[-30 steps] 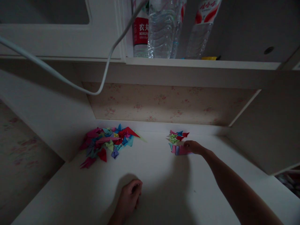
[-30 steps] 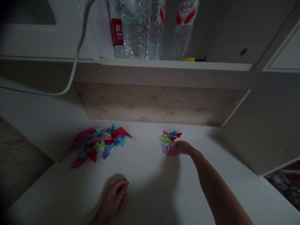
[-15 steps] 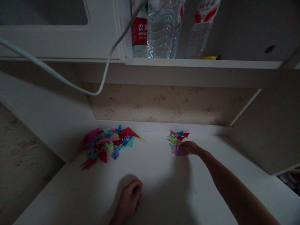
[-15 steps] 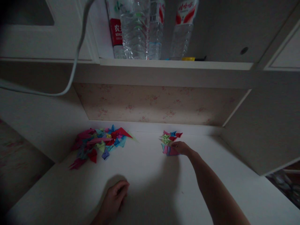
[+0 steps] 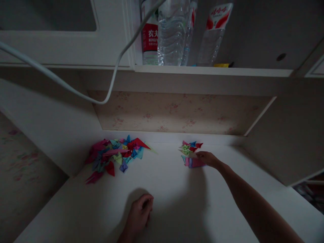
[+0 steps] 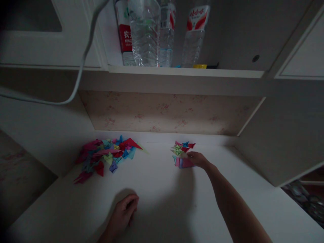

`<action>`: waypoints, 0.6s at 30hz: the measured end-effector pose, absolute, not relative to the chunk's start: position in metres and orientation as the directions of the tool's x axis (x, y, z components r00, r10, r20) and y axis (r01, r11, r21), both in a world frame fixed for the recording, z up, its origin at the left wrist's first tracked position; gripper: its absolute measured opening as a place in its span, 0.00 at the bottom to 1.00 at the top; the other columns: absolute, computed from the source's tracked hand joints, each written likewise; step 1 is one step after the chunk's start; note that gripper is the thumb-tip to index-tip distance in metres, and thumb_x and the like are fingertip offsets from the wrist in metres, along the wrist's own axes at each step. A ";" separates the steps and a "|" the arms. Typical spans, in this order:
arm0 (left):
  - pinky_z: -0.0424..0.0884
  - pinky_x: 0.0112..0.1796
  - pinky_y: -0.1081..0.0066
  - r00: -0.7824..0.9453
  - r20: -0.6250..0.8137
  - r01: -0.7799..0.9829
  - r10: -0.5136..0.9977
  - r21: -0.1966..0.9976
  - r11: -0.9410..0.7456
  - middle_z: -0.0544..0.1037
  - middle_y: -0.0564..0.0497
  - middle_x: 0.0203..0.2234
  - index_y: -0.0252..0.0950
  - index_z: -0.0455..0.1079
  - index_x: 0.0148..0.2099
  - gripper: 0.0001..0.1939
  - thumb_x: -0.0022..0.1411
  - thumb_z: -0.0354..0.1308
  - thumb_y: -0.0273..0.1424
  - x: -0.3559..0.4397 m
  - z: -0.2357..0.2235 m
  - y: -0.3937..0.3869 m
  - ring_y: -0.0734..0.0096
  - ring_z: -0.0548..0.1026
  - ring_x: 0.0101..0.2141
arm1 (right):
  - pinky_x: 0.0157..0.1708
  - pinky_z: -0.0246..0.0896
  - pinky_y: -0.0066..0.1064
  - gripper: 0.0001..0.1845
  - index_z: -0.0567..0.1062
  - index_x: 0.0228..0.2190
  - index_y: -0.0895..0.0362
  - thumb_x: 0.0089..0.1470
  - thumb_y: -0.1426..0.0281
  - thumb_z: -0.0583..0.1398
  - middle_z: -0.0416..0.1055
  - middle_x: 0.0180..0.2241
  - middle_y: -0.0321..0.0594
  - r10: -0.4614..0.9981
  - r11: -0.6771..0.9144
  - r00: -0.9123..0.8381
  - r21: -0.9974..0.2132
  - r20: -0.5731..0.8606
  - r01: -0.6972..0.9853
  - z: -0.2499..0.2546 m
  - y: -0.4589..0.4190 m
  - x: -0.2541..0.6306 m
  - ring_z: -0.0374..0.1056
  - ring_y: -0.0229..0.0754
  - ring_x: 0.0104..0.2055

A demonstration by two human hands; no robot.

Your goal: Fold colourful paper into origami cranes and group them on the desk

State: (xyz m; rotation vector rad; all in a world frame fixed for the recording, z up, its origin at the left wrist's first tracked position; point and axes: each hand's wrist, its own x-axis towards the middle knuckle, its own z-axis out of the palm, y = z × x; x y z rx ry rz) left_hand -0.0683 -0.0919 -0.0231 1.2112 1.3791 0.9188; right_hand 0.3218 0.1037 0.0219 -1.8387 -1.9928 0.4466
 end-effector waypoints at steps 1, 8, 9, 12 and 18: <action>0.57 0.14 0.80 0.050 -0.200 0.184 0.979 0.965 0.187 0.66 0.57 0.19 0.34 0.70 0.36 0.24 0.57 0.53 0.52 -0.068 -0.023 -0.092 0.80 0.63 0.14 | 0.38 0.65 0.32 0.13 0.80 0.35 0.57 0.49 0.70 0.58 0.79 0.36 0.44 0.996 0.077 -0.044 -0.487 0.079 0.870 0.024 0.100 0.324 0.74 0.47 0.37; 0.58 0.13 0.80 0.047 -0.200 0.161 0.979 0.969 0.190 0.67 0.56 0.20 0.34 0.70 0.37 0.23 0.57 0.53 0.51 -0.067 -0.024 -0.094 0.78 0.65 0.15 | 0.42 0.65 0.33 0.21 0.74 0.45 0.57 0.57 0.61 0.50 0.77 0.41 0.45 0.979 0.008 0.106 -0.555 0.174 0.832 0.029 0.038 0.307 0.73 0.46 0.41; 0.58 0.13 0.80 0.048 -0.202 0.157 0.978 0.969 0.192 0.67 0.56 0.21 0.34 0.70 0.37 0.24 0.57 0.53 0.51 -0.067 -0.023 -0.095 0.78 0.65 0.16 | 0.42 0.65 0.32 0.21 0.74 0.44 0.56 0.58 0.60 0.49 0.77 0.41 0.44 0.977 0.015 0.109 -0.572 0.182 0.820 0.026 0.023 0.297 0.73 0.45 0.41; 0.58 0.13 0.80 0.052 -0.207 0.149 0.977 0.969 0.198 0.67 0.56 0.20 0.34 0.70 0.37 0.24 0.55 0.54 0.52 -0.066 -0.021 -0.095 0.78 0.65 0.16 | 0.36 0.67 0.31 0.22 0.75 0.39 0.55 0.59 0.55 0.49 0.78 0.33 0.41 0.987 0.061 0.065 -0.711 0.148 0.700 0.010 -0.026 0.260 0.74 0.44 0.35; 0.59 0.14 0.80 0.080 -0.158 0.175 0.984 0.974 0.142 0.66 0.56 0.20 0.34 0.71 0.36 0.22 0.57 0.53 0.49 -0.064 -0.014 -0.097 0.78 0.65 0.16 | 0.49 0.61 0.40 0.16 0.78 0.38 0.53 0.58 0.63 0.52 0.76 0.43 0.44 0.950 0.262 -0.125 -0.515 0.286 0.816 -0.022 -0.075 0.217 0.70 0.48 0.46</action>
